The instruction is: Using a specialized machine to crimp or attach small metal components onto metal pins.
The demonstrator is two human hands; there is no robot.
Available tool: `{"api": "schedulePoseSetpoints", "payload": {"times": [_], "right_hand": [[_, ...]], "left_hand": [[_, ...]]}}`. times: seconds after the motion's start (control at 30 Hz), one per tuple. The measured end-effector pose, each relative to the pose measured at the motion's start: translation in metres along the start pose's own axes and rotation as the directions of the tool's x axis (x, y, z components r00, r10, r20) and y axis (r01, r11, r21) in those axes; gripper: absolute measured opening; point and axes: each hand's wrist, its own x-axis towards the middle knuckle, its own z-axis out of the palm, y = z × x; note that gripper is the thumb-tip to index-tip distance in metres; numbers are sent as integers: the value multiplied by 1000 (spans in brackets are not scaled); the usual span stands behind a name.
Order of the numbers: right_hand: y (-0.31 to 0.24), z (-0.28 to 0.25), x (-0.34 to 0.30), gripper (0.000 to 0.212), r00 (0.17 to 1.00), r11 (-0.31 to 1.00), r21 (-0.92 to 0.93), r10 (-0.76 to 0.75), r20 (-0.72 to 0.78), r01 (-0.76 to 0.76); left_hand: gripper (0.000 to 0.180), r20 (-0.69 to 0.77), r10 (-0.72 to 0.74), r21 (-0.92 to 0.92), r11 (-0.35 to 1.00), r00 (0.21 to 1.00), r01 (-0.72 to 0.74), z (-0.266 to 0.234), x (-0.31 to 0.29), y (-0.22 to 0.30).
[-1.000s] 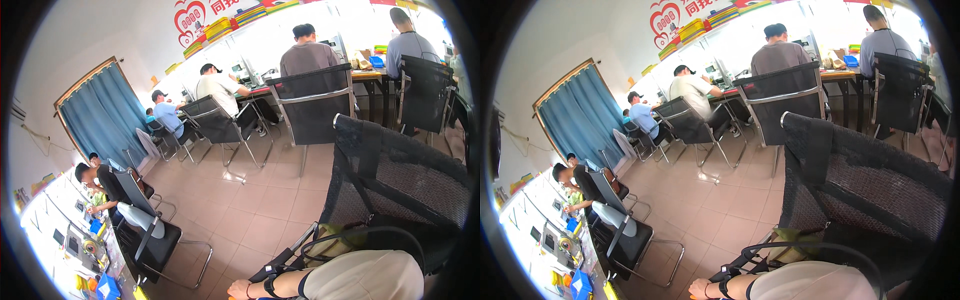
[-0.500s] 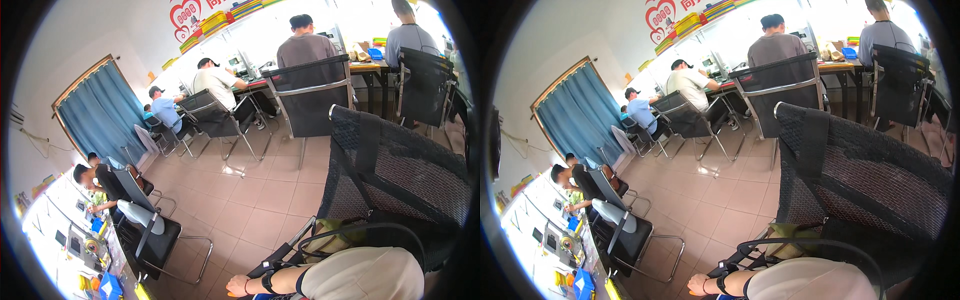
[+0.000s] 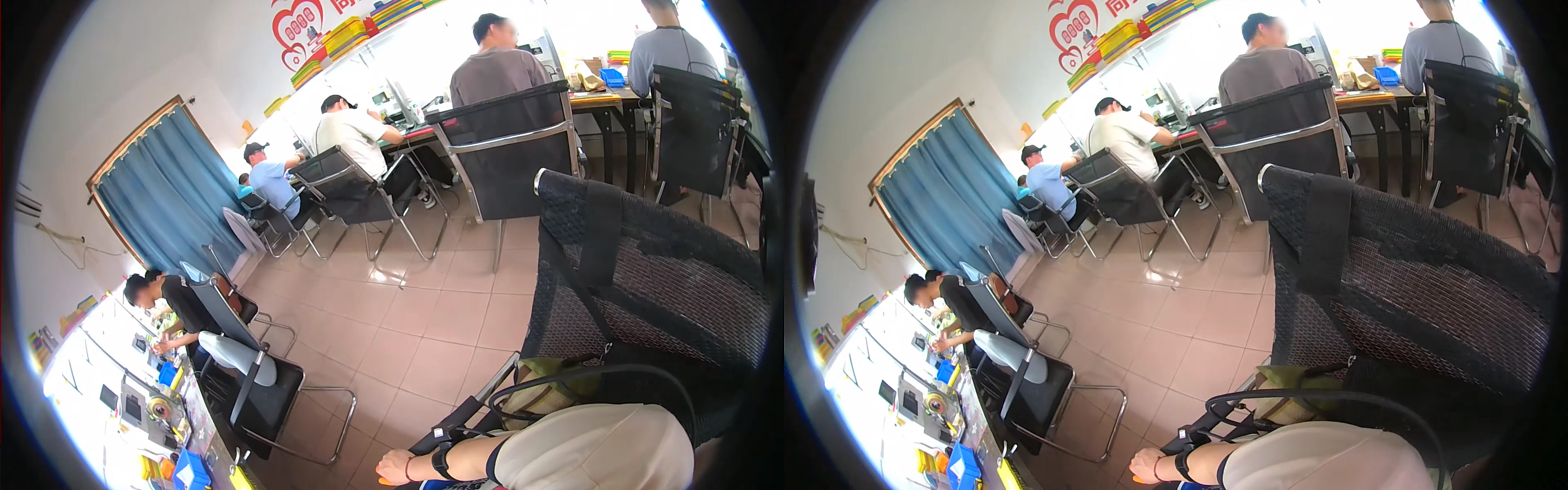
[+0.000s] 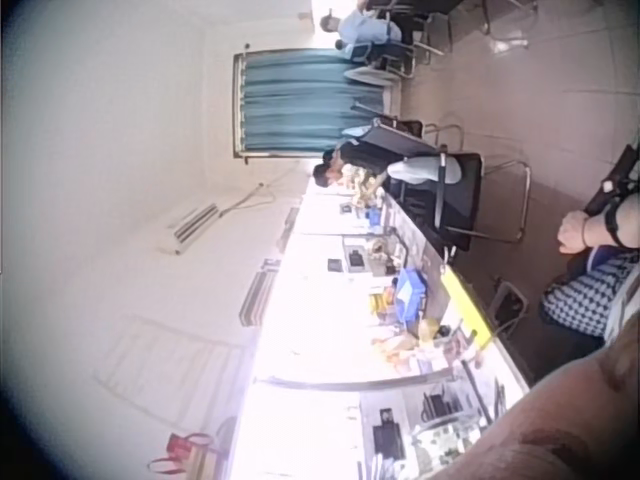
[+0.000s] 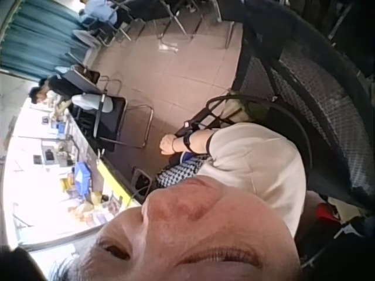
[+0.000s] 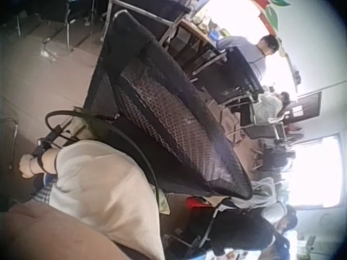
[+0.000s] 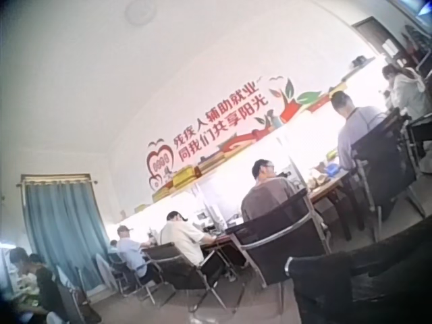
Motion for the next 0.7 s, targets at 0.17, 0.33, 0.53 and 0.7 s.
{"api": "schedulePoseSetpoints", "payload": {"times": [0.17, 0.33, 0.53, 0.7], "right_hand": [[-7, -2, 2, 30, 1000, 999, 33, -15, 1, 15], [-39, -38, 19, 27, 964, 978, 9, -202, -175, 206], [-184, -183, 114, 71, 837, 783, 305, -469, -282, 542], [-317, -317, 120, 68, 733, 636, 364, -578, -358, 680]], "left_hand": [[44, -20, -1, 30, 1000, 1000, 1, -14, 5, -6], [44, -222, -7, 111, 993, 975, 32, -89, 0, -24], [43, -613, -126, 156, 948, 780, 276, -224, -64, -44], [43, -815, -197, 141, 845, 544, 516, -335, -137, -54]]}}
